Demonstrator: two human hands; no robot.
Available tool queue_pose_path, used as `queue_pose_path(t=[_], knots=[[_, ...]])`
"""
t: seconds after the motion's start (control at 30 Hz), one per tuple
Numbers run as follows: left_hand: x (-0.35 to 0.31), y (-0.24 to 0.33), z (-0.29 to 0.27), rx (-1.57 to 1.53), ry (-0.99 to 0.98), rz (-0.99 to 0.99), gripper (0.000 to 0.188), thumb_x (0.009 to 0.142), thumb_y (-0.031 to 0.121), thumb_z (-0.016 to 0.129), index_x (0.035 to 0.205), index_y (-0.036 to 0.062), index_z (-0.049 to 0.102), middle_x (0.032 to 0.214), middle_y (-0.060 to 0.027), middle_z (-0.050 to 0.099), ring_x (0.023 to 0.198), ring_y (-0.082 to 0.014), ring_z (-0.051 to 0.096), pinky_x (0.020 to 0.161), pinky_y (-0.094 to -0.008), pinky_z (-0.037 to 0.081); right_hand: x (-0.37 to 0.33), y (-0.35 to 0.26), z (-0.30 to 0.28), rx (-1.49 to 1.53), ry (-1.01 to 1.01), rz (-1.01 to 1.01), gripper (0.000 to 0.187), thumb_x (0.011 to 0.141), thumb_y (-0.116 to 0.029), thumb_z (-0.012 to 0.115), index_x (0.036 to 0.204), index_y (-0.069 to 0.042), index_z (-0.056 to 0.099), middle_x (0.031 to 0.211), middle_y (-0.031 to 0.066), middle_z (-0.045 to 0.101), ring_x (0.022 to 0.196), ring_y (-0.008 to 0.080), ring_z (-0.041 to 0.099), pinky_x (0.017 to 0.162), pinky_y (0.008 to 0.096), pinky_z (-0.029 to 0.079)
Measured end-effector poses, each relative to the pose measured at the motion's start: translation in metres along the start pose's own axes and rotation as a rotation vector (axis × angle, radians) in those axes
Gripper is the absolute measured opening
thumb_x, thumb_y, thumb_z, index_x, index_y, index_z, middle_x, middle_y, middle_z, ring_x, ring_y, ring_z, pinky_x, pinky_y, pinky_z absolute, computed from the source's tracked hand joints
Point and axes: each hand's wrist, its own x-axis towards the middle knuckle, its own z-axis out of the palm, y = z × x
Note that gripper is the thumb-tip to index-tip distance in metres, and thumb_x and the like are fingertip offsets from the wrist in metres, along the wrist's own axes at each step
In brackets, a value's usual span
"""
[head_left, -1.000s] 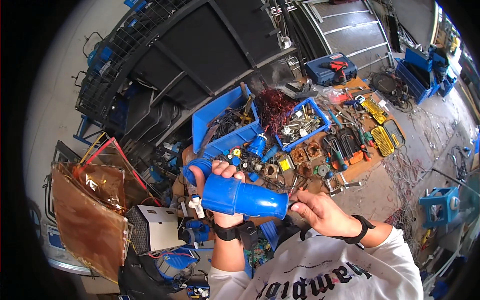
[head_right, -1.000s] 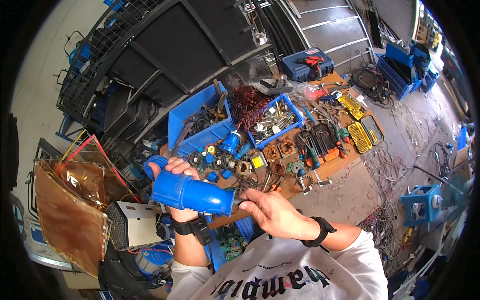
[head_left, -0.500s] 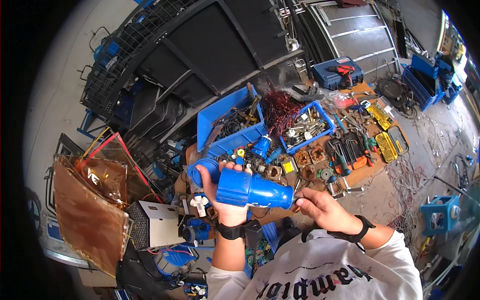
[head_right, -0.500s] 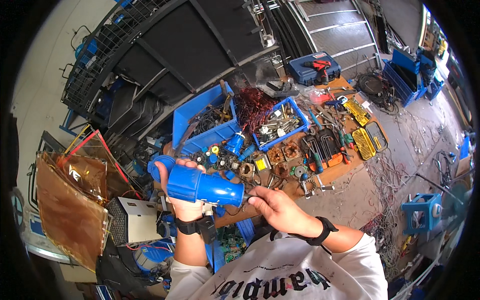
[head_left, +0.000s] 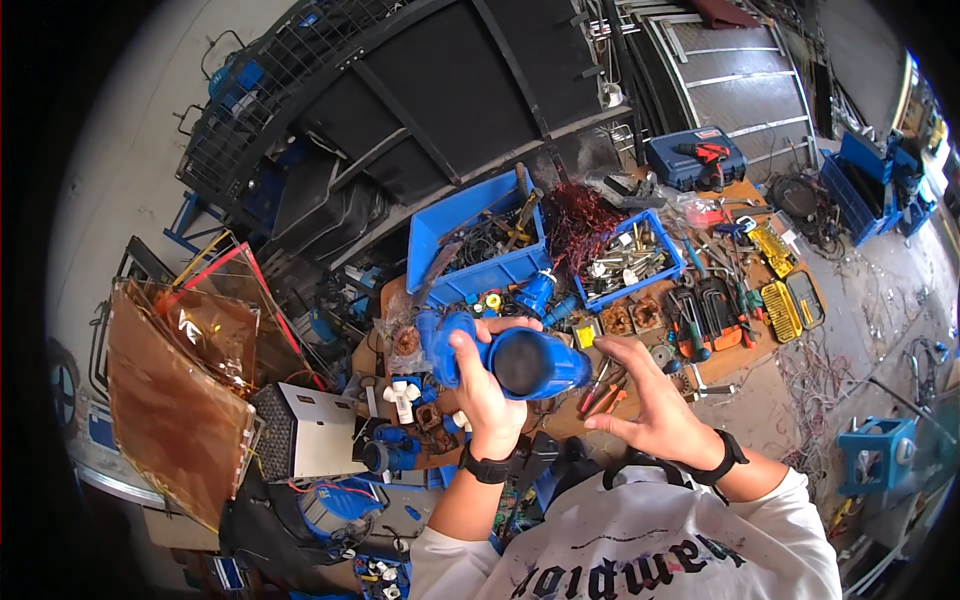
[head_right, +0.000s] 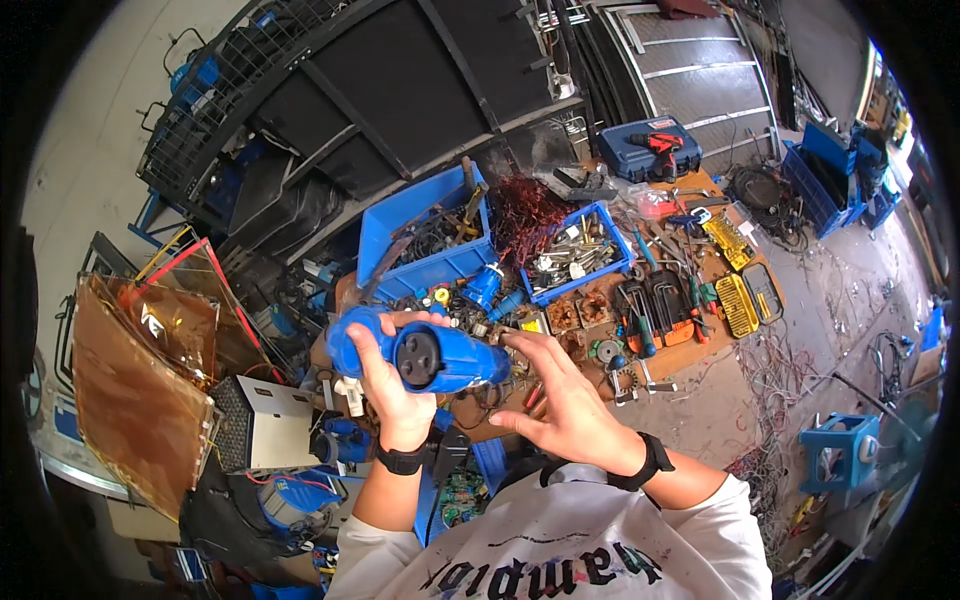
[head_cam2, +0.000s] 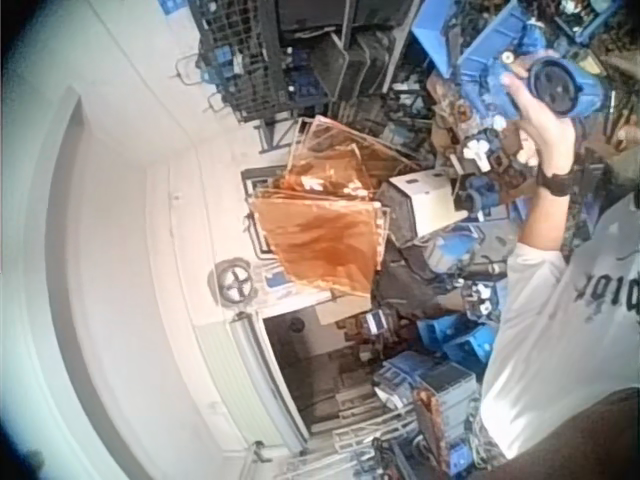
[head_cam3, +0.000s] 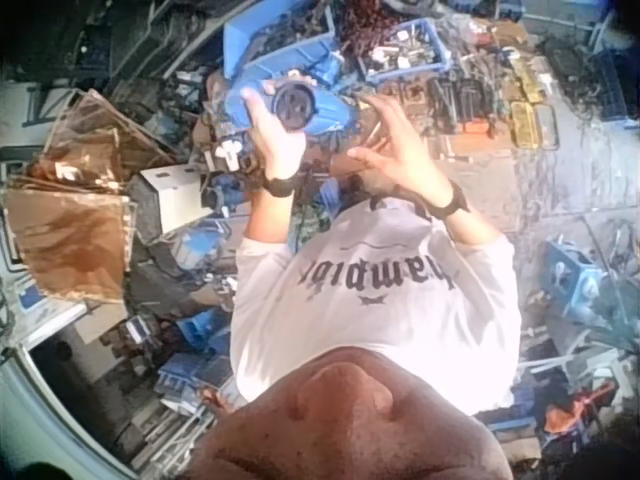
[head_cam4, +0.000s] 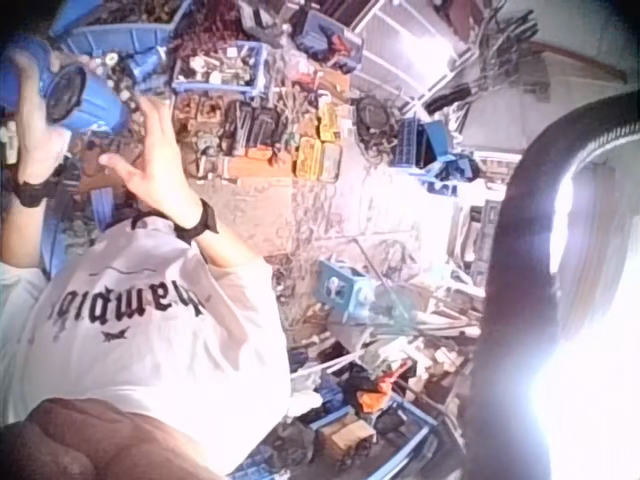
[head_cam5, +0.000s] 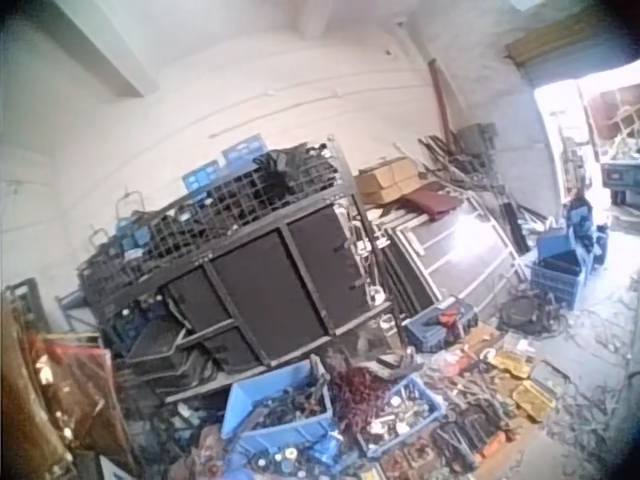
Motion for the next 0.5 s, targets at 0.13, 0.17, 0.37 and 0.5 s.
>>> queue_pose_path(t=[0.13,0.17,0.37,0.5], knots=[[-0.004,-0.016,-0.011,0.234,-0.011,0.092,0.045,0.101,0.055,0.042,0.098,0.0105,0.043,0.100,-0.0192,0.066,0.095,-0.0316,0.067,0.090,-0.0442,0.053,0.000,0.004,0.009,0.165,-0.043,0.134,0.084,0.079,-0.025,0.083,0.145,-0.006,0.035,0.143,0.0175,0.042,0.119,0.0319,0.053,0.082,0.0355,0.052],[-0.007,-0.020,-0.013,0.273,-0.015,0.111,0.044,0.101,0.053,0.044,0.099,0.0094,0.043,0.102,-0.0197,0.066,0.096,-0.0302,0.067,0.089,-0.0425,0.053,0.000,0.006,0.013,0.166,-0.034,0.120,0.085,0.079,-0.025,0.083,0.146,-0.006,0.035,0.144,0.0170,0.041,0.119,0.0311,0.053,0.081,0.0347,0.052],[-0.015,-0.045,-0.043,0.371,-0.004,0.202,0.030,0.104,0.032,0.049,0.107,0.0022,0.050,0.108,-0.0161,0.066,0.100,-0.0221,0.064,0.095,-0.0355,0.048,-0.001,0.020,0.055,0.260,0.047,0.185,0.088,0.078,-0.025,0.083,0.148,-0.007,0.033,0.148,0.0185,0.032,0.126,0.0337,0.046,0.090,0.0366,0.049],[-0.013,-0.051,-0.072,0.474,0.014,0.182,0.038,0.102,0.044,0.051,0.096,0.0070,0.046,0.110,-0.0176,0.064,0.111,-0.0265,0.059,0.101,-0.0425,0.045,-0.003,0.027,0.087,0.363,0.149,0.326,0.076,0.083,-0.024,0.080,0.142,-0.005,0.037,0.140,0.0172,0.036,0.120,0.0271,0.047,0.096,0.0350,0.044]])
